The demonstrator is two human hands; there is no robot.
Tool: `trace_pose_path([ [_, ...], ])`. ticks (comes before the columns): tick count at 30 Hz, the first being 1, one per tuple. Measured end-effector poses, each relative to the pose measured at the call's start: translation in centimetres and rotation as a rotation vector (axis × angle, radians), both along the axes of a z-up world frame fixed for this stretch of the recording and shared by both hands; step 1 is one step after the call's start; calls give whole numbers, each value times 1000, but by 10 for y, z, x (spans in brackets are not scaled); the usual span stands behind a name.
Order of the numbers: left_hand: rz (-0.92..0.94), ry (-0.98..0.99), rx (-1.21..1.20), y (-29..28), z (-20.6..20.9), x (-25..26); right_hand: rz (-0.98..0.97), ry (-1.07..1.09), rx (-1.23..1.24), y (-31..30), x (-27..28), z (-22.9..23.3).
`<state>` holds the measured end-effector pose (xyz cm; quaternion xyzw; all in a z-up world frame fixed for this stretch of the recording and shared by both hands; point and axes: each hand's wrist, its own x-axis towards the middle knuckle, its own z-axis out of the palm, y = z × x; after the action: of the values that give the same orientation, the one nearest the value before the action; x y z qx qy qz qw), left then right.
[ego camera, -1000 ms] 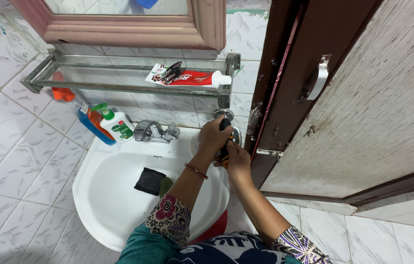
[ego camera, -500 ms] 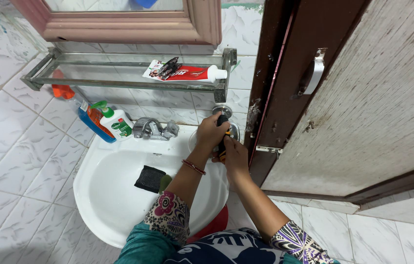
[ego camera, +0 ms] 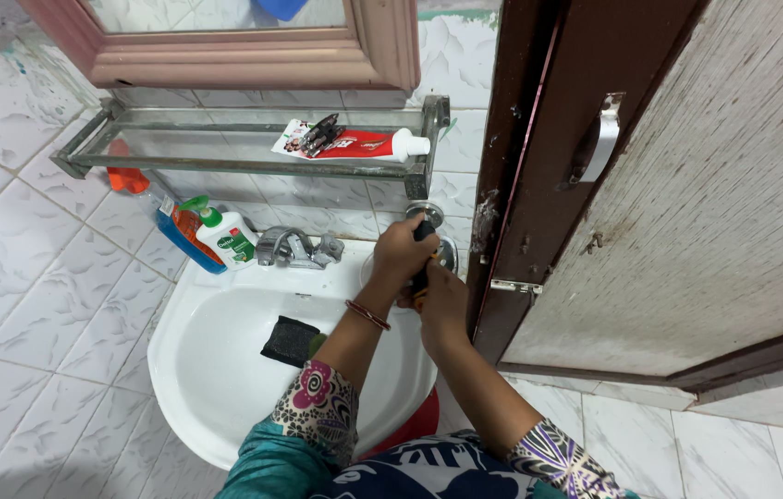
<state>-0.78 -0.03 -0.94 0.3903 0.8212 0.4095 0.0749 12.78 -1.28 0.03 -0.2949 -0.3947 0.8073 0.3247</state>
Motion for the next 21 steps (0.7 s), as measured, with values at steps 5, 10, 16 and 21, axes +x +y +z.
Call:
trace_pose_path([
  [5, -114, -360, 169, -3, -8, -14, 43, -324, 281, -2, 4, 25],
  [10, -105, -394, 223, 4, -26, -18, 47, -522, 720, 9, 18, 33],
  [16, -144, -575, 325, 13, -34, -21, -50, -580, 1250, 20, 28, 18],
  [21, -102, -631, 297, 10, -21, -14, -95, -669, 1350, 10, 19, 2],
])
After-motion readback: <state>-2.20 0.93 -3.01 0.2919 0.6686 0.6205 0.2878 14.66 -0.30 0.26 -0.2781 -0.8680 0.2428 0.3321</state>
